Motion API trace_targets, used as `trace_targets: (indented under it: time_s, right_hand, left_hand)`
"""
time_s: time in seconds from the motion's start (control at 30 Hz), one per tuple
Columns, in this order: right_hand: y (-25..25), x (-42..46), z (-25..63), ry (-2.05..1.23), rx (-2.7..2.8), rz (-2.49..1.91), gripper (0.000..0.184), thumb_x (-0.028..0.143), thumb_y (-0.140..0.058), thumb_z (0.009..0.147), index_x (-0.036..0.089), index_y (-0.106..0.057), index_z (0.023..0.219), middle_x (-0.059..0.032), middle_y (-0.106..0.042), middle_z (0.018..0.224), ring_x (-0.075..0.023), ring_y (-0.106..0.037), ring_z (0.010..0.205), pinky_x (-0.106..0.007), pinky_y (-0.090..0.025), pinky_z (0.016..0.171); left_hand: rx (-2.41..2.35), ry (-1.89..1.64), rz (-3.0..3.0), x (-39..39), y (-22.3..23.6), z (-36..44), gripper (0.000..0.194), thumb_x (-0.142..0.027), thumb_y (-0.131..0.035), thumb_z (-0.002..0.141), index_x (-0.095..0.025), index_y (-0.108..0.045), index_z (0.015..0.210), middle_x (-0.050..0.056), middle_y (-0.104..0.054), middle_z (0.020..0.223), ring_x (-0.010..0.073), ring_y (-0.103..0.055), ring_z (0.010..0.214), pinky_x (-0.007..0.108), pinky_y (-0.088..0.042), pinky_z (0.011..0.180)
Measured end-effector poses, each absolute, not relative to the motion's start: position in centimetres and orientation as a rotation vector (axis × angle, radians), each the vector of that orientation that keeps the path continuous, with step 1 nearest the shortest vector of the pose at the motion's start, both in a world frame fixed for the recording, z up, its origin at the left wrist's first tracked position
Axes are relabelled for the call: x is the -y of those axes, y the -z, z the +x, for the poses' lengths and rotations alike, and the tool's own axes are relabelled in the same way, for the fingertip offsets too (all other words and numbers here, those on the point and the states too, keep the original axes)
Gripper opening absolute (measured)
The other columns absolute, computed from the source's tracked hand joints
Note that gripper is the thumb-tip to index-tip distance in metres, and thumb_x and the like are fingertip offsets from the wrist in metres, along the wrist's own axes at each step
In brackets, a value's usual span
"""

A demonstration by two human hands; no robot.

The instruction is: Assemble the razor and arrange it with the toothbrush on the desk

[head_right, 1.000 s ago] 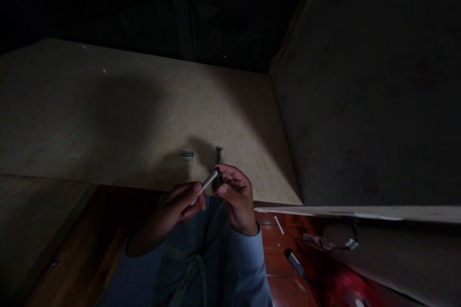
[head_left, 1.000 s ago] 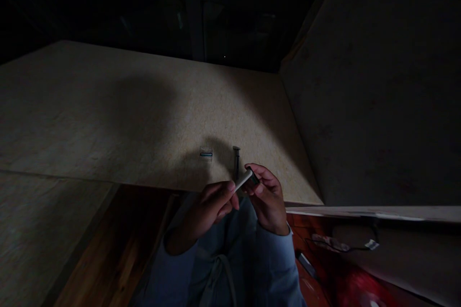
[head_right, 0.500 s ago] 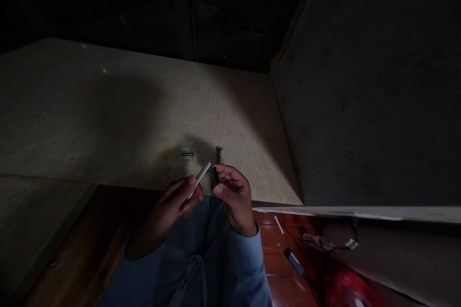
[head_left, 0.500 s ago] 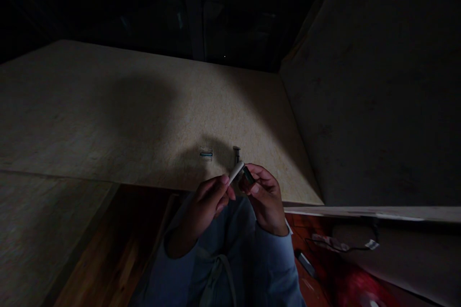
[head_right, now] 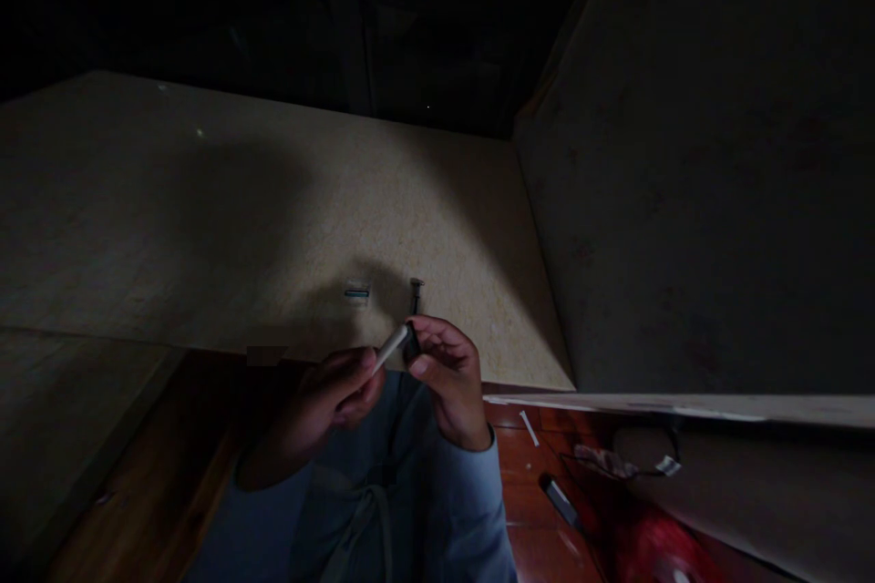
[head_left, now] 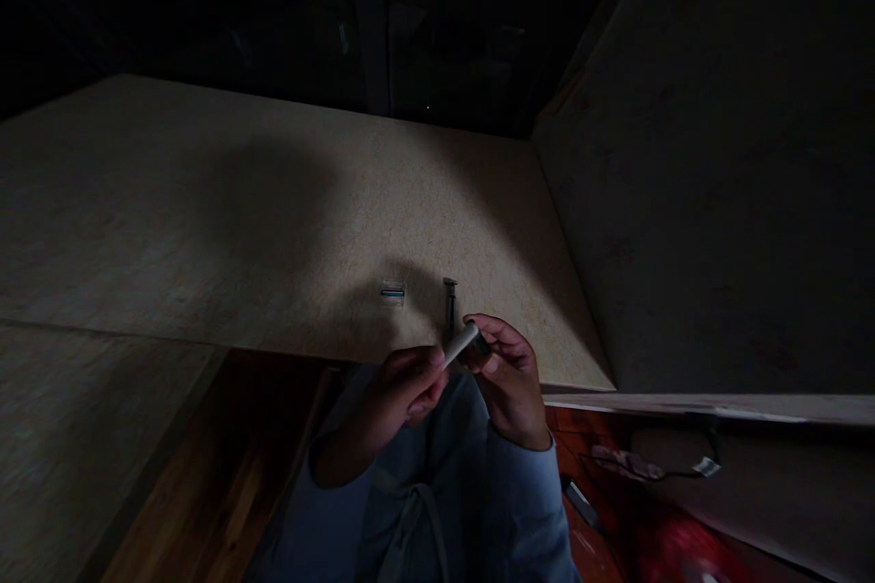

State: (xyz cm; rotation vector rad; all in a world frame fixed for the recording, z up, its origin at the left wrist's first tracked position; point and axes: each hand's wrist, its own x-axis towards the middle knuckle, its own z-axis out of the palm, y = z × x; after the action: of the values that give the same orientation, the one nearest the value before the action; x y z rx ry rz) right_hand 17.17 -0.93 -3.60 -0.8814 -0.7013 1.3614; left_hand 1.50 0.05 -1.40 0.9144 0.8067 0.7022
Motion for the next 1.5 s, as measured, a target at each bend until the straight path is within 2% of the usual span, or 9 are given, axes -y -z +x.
trace_targets:
  time_s: [0.17, 0.33, 0.63, 0.9, 1.27, 1.5]
  right_hand:
    - [3.5, 0.9, 16.9, -1.381, 0.738, -0.856, 0.043, 0.041, -0.092, 0.060, 0.024, -0.080, 0.097, 0.0022, -0.063, 0.066, -0.0121, -0.047, 0.059, -0.026, -0.041, 0.059]
    - [3.8, 0.8, 16.9, -1.385, 0.699, -0.856, 0.044, 0.039, -0.093, 0.058, 0.026, -0.081, 0.097, 0.0008, -0.068, 0.075, -0.0125, -0.050, 0.062, -0.027, -0.042, 0.062]
    - [3.9, 0.9, 17.2, -1.388, 0.703, -0.867, 0.045, 0.038, -0.094, 0.058, 0.025, -0.081, 0.099, 0.0017, -0.066, 0.073, -0.0112, -0.050, 0.062, -0.024, -0.042, 0.059]
    - [4.3, 0.8, 16.8, -1.374, 0.733, -0.859, 0.045, 0.038, -0.095, 0.057, 0.027, -0.081, 0.098, 0.0020, -0.067, 0.072, -0.0118, -0.052, 0.064, -0.024, -0.044, 0.061]
    - [4.1, 0.8, 17.2, -1.363, 0.717, -0.832, 0.046, 0.043, -0.094, 0.060, 0.024, -0.081, 0.100, 0.0032, -0.058, 0.065, -0.0094, -0.044, 0.058, -0.022, -0.041, 0.056]
    - [4.1, 0.7, 16.3, -1.435, 0.678, -0.698, 0.046, 0.045, -0.093, 0.063, 0.026, -0.080, 0.102, 0.0050, -0.052, 0.061, -0.0093, -0.039, 0.055, -0.025, -0.040, 0.058]
  left_hand:
    - [-0.893, -0.792, 0.848, -0.3, 1.8, 1.5, 0.062, -0.078, -0.064, 0.074, -0.020, -0.048, 0.060, -0.010, -0.029, 0.044, 0.0044, -0.020, 0.036, 0.022, -0.014, 0.039]
    - [-0.883, -0.735, 0.941, -0.1, 1.1, 1.8, 0.064, -0.078, -0.061, 0.076, -0.019, -0.047, 0.057, -0.008, -0.029, 0.046, 0.0054, -0.023, 0.039, 0.024, -0.013, 0.041]
    - [-0.710, -0.628, 0.982, -0.1, 1.0, 1.5, 0.064, -0.076, -0.061, 0.077, -0.020, -0.044, 0.054, -0.007, -0.031, 0.044, 0.0056, -0.023, 0.039, 0.024, -0.014, 0.041]
    - [-0.944, -0.785, 0.952, -0.2, 1.5, 1.6, 0.062, -0.078, -0.057, 0.079, -0.020, -0.046, 0.060, -0.009, -0.029, 0.046, 0.0055, -0.023, 0.039, 0.023, -0.016, 0.041]
    - [-0.711, -0.616, 0.990, -0.1, 0.6, 1.7, 0.065, -0.078, -0.061, 0.076, -0.019, -0.044, 0.054, -0.007, -0.032, 0.046, 0.0055, -0.024, 0.040, 0.024, -0.015, 0.042]
    - [-0.905, -0.794, 0.903, 0.0, 1.6, 2.1, 0.064, -0.080, -0.060, 0.076, -0.019, -0.047, 0.059, -0.009, -0.029, 0.045, 0.0053, -0.023, 0.039, 0.023, -0.015, 0.041]
